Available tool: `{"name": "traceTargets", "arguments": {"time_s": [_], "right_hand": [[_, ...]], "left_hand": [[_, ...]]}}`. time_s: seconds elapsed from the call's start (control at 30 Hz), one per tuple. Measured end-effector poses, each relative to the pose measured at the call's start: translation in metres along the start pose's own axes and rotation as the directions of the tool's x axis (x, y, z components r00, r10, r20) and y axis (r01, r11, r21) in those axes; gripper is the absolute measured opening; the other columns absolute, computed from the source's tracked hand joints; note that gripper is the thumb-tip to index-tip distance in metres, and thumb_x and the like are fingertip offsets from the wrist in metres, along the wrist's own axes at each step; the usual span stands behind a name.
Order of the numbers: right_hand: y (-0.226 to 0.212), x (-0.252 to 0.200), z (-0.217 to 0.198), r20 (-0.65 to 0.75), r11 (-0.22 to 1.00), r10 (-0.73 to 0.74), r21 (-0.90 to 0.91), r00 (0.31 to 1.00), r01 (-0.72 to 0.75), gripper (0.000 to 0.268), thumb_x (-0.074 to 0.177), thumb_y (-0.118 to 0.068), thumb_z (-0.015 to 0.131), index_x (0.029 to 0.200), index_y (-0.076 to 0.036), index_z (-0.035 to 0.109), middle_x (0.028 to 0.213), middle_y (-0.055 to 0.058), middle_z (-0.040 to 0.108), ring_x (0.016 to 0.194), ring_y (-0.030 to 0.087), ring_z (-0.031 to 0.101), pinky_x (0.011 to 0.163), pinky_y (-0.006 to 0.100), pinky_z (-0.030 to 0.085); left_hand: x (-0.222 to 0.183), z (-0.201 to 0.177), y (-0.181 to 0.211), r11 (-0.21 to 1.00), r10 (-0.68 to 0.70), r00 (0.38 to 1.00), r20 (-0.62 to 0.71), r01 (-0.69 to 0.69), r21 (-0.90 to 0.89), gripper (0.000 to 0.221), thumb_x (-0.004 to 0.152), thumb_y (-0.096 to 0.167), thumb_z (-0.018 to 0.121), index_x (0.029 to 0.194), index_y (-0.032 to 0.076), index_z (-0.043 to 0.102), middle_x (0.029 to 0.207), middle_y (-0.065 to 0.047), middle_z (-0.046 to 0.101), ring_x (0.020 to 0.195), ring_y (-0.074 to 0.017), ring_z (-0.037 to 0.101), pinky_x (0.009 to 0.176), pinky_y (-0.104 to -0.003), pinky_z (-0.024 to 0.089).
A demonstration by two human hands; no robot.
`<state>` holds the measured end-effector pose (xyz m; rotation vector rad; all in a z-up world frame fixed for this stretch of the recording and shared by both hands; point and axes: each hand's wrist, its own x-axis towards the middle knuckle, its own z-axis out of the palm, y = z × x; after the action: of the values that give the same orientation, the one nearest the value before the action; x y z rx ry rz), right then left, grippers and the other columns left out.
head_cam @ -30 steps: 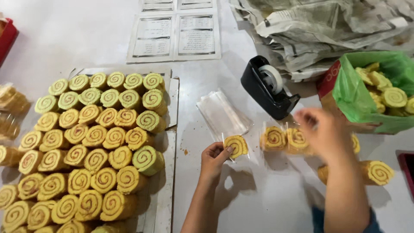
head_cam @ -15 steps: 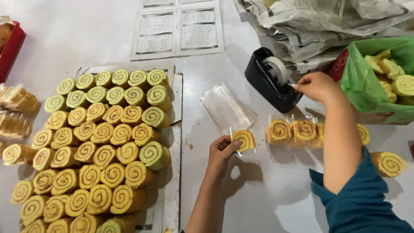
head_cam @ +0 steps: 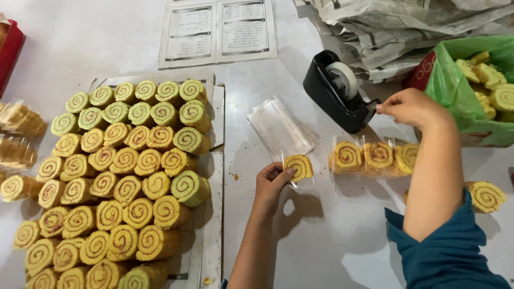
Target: The person places individual Swiss roll cakes into plastic sleeves and secures them with adhesive tape.
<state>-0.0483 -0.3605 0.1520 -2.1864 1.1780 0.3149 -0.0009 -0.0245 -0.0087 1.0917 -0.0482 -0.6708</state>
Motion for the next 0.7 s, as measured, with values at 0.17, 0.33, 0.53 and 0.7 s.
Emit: {"name": "traceTargets", "arguments": {"time_s": [0.17, 0.33, 0.53, 0.7], "right_hand": [[0.011, 0.005, 0.006, 0.009, 0.997, -0.022, 0.071, 1.0, 0.022, 0.029, 0.103, -0.032, 0.072, 0.113, -0.006, 0.08, 0.111, 0.013, 0.073, 0.095, 0.031, 0.067, 0.09, 0.05, 0.047], [0.036, 0.043, 0.025, -0.087, 0.993, -0.099, -0.067, 0.991, 0.094, 0.025, 0.097, -0.038, 0.077, 0.104, -0.014, 0.082, 0.107, 0.01, 0.079, 0.099, 0.029, 0.068, 0.086, 0.043, 0.047], [0.04, 0.056, 0.039, -0.17, 0.98, -0.084, -0.193, 0.982, 0.051, 0.024, 0.098, -0.038, 0.071, 0.093, -0.016, 0.08, 0.097, 0.01, 0.078, 0.094, 0.035, 0.07, 0.077, 0.05, 0.05], [0.084, 0.09, 0.051, -0.355, 0.943, -0.256, -0.295, 0.899, 0.152, 0.023, 0.089, -0.032, 0.073, 0.11, -0.033, 0.084, 0.103, 0.004, 0.081, 0.108, 0.035, 0.074, 0.092, 0.047, 0.059]], "left_hand": [[0.004, -0.004, -0.006, 1.0, 0.001, 1.0, -0.015, -0.001, -0.018, 0.015, 0.084, 0.012, 0.083, 0.092, 0.002, 0.075, 0.083, -0.008, 0.075, 0.075, -0.0168, 0.068, 0.065, -0.029, 0.057], [0.007, -0.006, -0.009, 0.999, -0.034, 0.999, -0.022, 0.034, -0.014, 0.013, 0.085, 0.011, 0.082, 0.092, 0.002, 0.075, 0.086, -0.009, 0.076, 0.077, -0.0178, 0.07, 0.066, -0.029, 0.058], [0.008, -0.01, -0.02, 0.999, -0.008, 1.0, -0.002, 0.008, -0.051, 0.011, 0.084, 0.006, 0.082, 0.092, 0.003, 0.074, 0.087, -0.007, 0.075, 0.08, -0.0171, 0.071, 0.07, -0.026, 0.059], [0.004, -0.007, -0.018, 0.991, 0.127, 0.991, 0.039, -0.126, -0.035, 0.024, 0.082, 0.007, 0.09, 0.097, -0.004, 0.076, 0.079, -0.013, 0.071, 0.074, -0.0179, 0.071, 0.067, -0.029, 0.062]]}}
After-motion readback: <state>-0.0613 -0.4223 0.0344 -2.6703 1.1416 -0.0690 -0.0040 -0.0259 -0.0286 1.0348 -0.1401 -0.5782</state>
